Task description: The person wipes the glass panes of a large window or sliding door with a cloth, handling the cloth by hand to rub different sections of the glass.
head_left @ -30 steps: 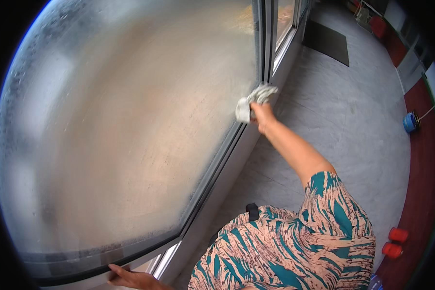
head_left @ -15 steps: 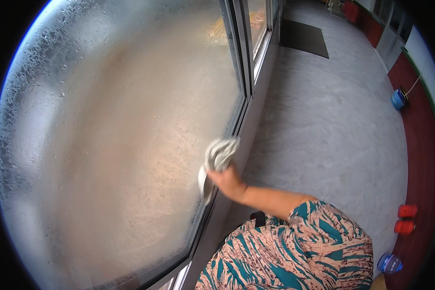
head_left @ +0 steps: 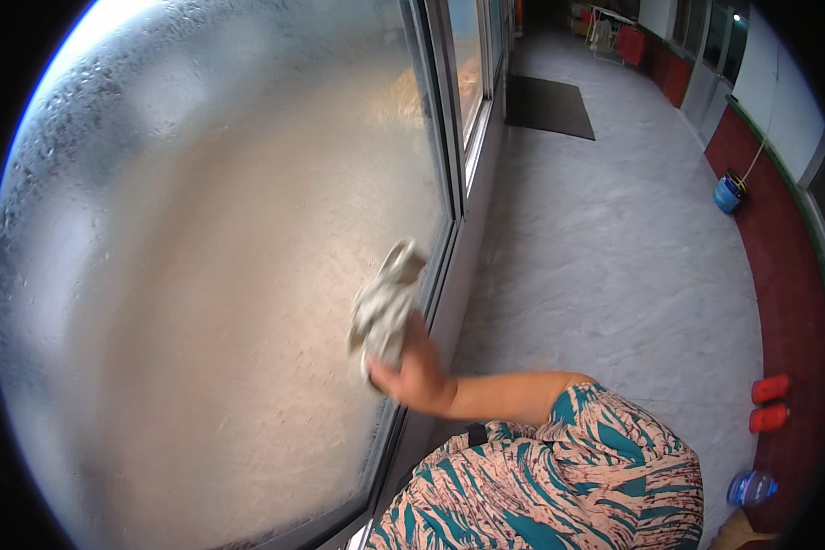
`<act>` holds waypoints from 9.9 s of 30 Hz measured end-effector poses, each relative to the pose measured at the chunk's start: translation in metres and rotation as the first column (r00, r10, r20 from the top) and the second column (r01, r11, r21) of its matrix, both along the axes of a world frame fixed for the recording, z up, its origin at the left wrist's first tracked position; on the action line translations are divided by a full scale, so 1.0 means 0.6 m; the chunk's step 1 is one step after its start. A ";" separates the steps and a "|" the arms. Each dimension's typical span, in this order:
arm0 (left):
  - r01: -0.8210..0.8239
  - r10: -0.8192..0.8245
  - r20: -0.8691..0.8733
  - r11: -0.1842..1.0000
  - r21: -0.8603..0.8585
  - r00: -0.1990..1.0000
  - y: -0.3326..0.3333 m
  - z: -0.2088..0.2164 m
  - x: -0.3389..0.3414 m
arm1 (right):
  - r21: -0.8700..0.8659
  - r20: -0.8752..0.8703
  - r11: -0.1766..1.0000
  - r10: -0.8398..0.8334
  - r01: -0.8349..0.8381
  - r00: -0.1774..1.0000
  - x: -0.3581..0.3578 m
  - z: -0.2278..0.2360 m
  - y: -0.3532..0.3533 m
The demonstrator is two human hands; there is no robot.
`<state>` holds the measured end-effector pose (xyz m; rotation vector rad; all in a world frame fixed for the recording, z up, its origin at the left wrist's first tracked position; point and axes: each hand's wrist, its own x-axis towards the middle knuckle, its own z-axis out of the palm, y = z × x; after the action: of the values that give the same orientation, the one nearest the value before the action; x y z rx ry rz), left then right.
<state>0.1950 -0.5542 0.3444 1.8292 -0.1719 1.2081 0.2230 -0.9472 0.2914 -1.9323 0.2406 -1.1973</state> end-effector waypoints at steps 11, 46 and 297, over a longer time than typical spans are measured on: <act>0.004 0.006 0.096 0.994 -0.105 0.995 -0.083 -0.001 0.010 | -0.165 0.250 0.913 -0.328 0.374 0.911 0.117 0.121 -0.235; -0.371 0.352 -0.138 0.916 -0.150 0.926 0.013 0.007 0.050 | -0.505 0.380 0.803 -0.122 0.316 0.917 0.141 0.138 -0.261; 0.200 -0.258 -0.165 0.114 0.973 0.952 -0.149 -0.156 -0.037 | -0.576 0.786 0.717 0.354 0.393 0.506 0.129 0.579 0.184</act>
<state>0.1727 -0.6435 0.2510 2.7103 -1.6194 0.8771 0.3004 -0.8370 0.6385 -1.5565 -0.9018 -2.3850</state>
